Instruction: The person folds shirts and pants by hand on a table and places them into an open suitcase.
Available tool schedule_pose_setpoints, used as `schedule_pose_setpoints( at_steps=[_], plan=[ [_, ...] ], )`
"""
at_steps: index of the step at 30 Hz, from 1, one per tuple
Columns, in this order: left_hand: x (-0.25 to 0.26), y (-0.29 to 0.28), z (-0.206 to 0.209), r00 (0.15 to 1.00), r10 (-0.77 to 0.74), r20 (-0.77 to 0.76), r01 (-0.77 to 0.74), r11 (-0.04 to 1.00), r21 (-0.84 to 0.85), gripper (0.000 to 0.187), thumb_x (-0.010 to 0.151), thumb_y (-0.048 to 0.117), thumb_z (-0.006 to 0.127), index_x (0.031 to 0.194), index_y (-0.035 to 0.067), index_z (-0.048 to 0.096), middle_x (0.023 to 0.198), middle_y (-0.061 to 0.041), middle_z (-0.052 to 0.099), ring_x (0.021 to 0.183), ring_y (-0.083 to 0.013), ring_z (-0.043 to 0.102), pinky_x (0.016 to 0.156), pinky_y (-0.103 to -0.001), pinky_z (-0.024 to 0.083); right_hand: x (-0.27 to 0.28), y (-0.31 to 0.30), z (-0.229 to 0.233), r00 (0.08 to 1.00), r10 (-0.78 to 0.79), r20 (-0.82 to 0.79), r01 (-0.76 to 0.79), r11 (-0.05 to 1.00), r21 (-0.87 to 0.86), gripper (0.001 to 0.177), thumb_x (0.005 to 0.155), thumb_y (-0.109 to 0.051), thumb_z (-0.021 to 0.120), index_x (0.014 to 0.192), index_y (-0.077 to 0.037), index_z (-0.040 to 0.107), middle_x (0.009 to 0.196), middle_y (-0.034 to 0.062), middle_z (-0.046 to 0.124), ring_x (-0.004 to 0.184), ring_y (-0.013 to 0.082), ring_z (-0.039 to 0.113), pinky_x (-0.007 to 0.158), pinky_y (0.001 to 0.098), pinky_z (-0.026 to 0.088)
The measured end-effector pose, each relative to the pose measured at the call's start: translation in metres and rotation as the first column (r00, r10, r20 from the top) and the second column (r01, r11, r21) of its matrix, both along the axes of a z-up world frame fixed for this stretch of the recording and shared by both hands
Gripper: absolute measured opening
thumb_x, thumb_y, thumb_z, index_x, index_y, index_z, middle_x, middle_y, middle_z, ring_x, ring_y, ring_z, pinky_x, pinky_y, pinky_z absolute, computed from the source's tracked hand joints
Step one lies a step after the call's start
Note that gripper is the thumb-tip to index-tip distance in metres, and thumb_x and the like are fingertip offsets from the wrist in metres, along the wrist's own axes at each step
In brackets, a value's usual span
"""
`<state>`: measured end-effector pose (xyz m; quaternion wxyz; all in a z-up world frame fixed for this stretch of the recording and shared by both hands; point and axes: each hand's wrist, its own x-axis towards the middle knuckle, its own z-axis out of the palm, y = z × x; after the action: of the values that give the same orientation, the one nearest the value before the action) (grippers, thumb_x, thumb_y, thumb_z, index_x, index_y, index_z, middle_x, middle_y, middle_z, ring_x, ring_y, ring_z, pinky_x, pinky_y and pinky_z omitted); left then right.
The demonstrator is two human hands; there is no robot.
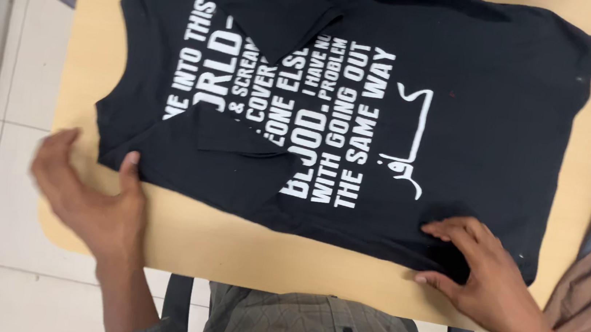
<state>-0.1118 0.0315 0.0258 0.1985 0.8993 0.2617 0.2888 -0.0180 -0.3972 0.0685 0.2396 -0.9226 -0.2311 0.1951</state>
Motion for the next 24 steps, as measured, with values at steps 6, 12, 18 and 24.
schedule_pose_setpoints(
  at_steps=[6, 12, 18, 24],
  plan=[
    [0.016, -0.024, 0.010, 0.977, -0.190, 0.095, 0.211, 0.919, -0.333, 0.063, 0.108, 0.024, 0.069, 0.156, 0.002, 0.035, 0.164, -0.019, 0.037, 0.156, -0.0372, 0.037, 0.131, -0.052, 0.032, -0.030, -0.022, -0.007, 0.976, -0.158, 0.147, 0.173, 0.981, -0.092, 0.032, 0.069, -0.021, 0.083, 0.096, -0.009, 0.072, 0.109, 0.0060, 0.065, 0.104, 0.0290, 0.062, 0.089, 0.0420, 0.048],
    [0.026, -0.022, -0.003, 0.879, -0.333, -0.342, 0.262, 0.936, -0.237, 0.078, 0.106, 0.037, 0.061, 0.166, 0.003, 0.024, 0.174, -0.019, 0.025, 0.162, -0.0399, 0.019, 0.130, -0.060, 0.013, -0.034, -0.027, -0.003, 0.935, -0.236, 0.264, 0.262, 0.963, -0.067, 0.017, 0.079, -0.007, 0.075, 0.096, -0.005, 0.073, 0.105, 0.0062, 0.070, 0.100, 0.0278, 0.066, 0.089, 0.0391, 0.052],
    [0.021, -0.025, -0.009, 0.937, -0.268, -0.226, 0.221, 0.952, -0.214, 0.046, 0.100, 0.023, 0.076, 0.138, 0.002, 0.059, 0.162, -0.018, 0.043, 0.156, -0.0398, 0.033, 0.127, -0.056, 0.025, -0.035, -0.036, -0.002, 0.932, -0.268, 0.243, 0.264, 0.963, 0.051, 0.013, 0.089, -0.012, 0.074, 0.099, -0.005, 0.071, 0.104, 0.0056, 0.074, 0.101, 0.0245, 0.072, 0.096, 0.0355, 0.054],
    [0.019, -0.024, -0.015, 0.988, -0.157, 0.004, 0.153, 0.956, -0.251, 0.016, 0.097, 0.001, 0.081, 0.108, 0.002, 0.069, 0.129, -0.013, 0.063, 0.135, -0.0332, 0.061, 0.115, -0.043, 0.050, -0.039, -0.052, -0.017, 0.909, -0.307, 0.282, 0.338, 0.939, -0.067, 0.014, 0.093, -0.014, 0.078, 0.099, -0.003, 0.071, 0.095, 0.0077, 0.072, 0.084, 0.0242, 0.067, 0.075, 0.0336, 0.052]
  ],
)
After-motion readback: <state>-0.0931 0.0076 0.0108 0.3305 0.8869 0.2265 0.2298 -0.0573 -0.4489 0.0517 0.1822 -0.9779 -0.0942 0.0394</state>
